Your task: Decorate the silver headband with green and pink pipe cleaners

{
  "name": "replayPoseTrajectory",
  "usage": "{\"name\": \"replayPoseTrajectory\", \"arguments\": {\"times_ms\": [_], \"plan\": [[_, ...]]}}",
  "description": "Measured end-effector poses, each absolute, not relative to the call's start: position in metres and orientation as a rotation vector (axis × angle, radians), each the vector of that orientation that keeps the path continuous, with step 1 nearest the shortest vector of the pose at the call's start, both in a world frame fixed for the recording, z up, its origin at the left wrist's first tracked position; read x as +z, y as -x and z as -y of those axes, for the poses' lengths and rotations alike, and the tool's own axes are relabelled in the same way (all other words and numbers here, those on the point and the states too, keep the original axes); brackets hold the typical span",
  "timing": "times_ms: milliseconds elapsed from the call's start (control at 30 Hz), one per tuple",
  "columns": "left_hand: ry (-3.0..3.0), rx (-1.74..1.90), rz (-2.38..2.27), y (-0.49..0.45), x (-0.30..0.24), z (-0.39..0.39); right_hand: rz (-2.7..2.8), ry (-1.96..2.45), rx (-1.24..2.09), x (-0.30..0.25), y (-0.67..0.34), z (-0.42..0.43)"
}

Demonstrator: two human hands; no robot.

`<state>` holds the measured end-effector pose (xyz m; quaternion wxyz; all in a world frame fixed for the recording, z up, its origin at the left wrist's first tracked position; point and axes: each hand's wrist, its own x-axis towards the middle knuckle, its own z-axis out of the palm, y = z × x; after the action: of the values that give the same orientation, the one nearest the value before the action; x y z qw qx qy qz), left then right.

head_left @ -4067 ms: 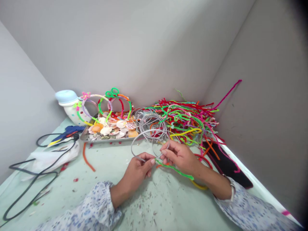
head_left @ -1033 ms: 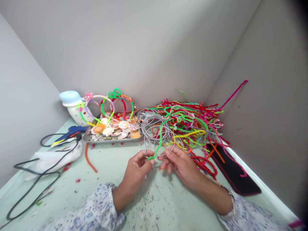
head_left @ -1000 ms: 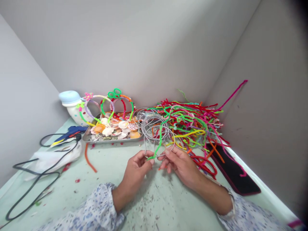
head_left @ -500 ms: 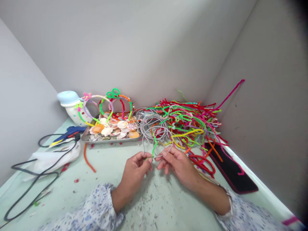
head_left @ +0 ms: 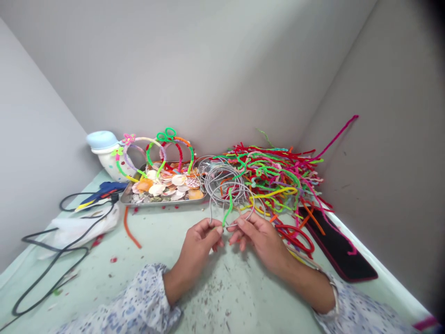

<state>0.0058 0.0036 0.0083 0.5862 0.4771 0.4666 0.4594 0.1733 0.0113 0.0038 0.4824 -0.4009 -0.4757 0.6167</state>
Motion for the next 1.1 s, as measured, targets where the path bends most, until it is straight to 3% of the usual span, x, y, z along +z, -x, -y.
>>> {"name": "replayPoseTrajectory", "arguments": {"times_ms": [267,1100], "plan": [[-1.109,1.043,-1.095,-0.005,0.004,-0.005,1.113,0.961,1.545,0.004,-0.173,-0.012],[-0.984,1.003,-1.111,-0.006,0.007,-0.006,1.498,1.031,1.182,0.000,-0.173,0.002]]}}
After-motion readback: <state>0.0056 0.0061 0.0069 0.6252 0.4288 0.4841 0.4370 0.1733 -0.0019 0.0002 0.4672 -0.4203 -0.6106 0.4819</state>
